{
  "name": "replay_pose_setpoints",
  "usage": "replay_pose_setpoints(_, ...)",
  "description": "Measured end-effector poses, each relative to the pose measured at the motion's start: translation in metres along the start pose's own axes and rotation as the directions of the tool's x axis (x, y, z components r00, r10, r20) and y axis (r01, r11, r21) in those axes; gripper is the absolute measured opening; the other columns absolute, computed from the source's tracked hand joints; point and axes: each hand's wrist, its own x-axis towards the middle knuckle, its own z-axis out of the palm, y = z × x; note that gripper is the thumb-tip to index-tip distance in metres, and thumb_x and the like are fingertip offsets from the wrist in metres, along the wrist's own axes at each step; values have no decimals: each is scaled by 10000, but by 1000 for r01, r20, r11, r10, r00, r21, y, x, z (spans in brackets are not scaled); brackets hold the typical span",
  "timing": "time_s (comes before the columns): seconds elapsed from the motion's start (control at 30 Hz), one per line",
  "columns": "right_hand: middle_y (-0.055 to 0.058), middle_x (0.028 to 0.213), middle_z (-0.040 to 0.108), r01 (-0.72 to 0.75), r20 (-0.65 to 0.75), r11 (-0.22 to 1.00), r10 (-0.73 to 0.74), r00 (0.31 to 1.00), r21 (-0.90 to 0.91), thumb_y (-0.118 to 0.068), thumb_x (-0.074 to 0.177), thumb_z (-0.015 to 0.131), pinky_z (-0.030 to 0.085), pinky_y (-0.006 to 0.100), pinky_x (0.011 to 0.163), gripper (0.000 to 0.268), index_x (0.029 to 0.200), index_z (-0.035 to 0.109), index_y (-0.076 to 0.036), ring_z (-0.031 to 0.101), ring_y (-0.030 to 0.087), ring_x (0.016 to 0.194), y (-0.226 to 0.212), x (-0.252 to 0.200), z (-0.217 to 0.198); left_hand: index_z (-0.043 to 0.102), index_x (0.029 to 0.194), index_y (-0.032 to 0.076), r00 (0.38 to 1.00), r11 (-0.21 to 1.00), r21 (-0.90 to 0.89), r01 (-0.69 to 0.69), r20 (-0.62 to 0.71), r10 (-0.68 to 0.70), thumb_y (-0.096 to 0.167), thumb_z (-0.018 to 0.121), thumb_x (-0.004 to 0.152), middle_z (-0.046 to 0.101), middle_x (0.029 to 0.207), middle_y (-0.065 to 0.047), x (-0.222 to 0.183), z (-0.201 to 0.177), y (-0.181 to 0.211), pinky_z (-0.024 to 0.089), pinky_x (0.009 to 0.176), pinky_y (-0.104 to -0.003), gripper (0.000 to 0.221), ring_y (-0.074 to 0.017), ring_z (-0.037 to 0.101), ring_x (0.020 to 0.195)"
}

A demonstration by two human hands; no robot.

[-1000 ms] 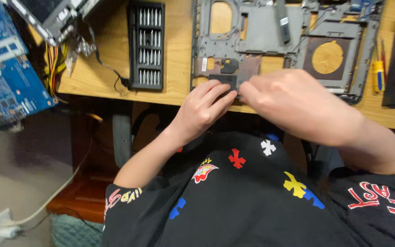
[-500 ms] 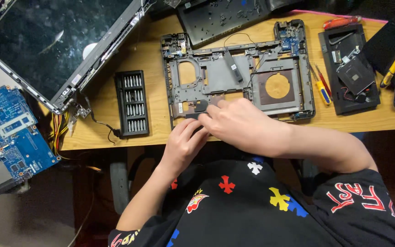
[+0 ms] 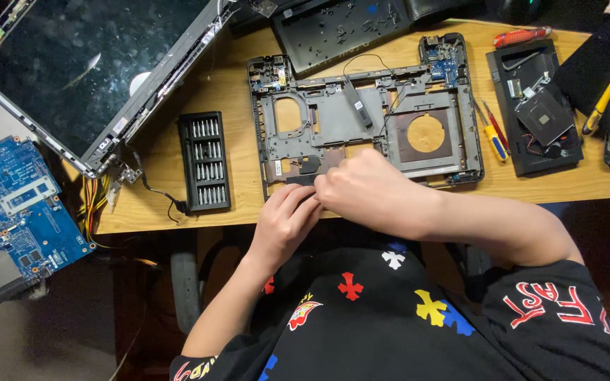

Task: Repairing and reassembling parts of a disassembled laptop on a workbench.

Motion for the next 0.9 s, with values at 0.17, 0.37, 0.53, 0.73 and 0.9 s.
replay_pose_setpoints(0.17, 83, 757, 676, 93, -229, 995, -84, 970, 28, -157, 742, 673, 547, 374, 588, 149, 834, 642, -44, 708, 250, 754, 4, -3, -14, 680, 1090, -2, 1000, 1000, -3, 0, 0, 0, -1, 802, 820, 661, 1071, -125, 0, -1, 0, 557, 868, -437, 297, -331, 656, 1011)
replay_pose_setpoints(0.37, 89, 739, 679, 54, -77, 993, -63, 995, -108, -172, 830, 659, 548, 359, 623, 117, 798, 634, -63, 708, 243, 752, -11, 2, 2, 666, 1057, -14, 1000, 1000, -1, 2, 19, -2, 8, 800, 775, 663, 1076, -141, -4, 0, -3, 557, 880, -439, 314, -346, 655, 1027)
replay_pose_setpoints(0.53, 81, 689, 679, 91, -173, 995, -95, 980, -30, -205, 793, 666, 535, 371, 585, 152, 823, 655, -56, 705, 249, 684, -4, 0, -6, 659, 1053, -5, 1000, 1000, 5, 16, 17, -16, 11, 804, 801, 657, 1078, -133, -5, 1, -3, 561, 889, -433, 291, -340, 654, 1025)
replay_pose_setpoints(0.73, 69, 735, 691, 18, -1, 997, -18, 1000, -76, -205, 860, 639, 512, 372, 658, 118, 844, 642, -89, 709, 244, 755, -5, 0, -8, 677, 1082, 10, 1000, 1000, 25, -3, -16, 4, 15, 801, 831, 672, 1096, -111, -3, 2, -2, 558, 877, -421, 280, -314, 654, 1003)
replay_pose_setpoints(0.9, 45, 738, 694, 74, -147, 996, -80, 986, -43, -197, 785, 646, 477, 371, 670, 140, 865, 649, -83, 704, 235, 754, -1, 0, -8, 679, 1082, 22, 1000, 999, 34, -7, -22, 8, 24, 807, 852, 656, 1071, -107, -2, 2, -1, 562, 871, -415, 264, -311, 658, 1003)
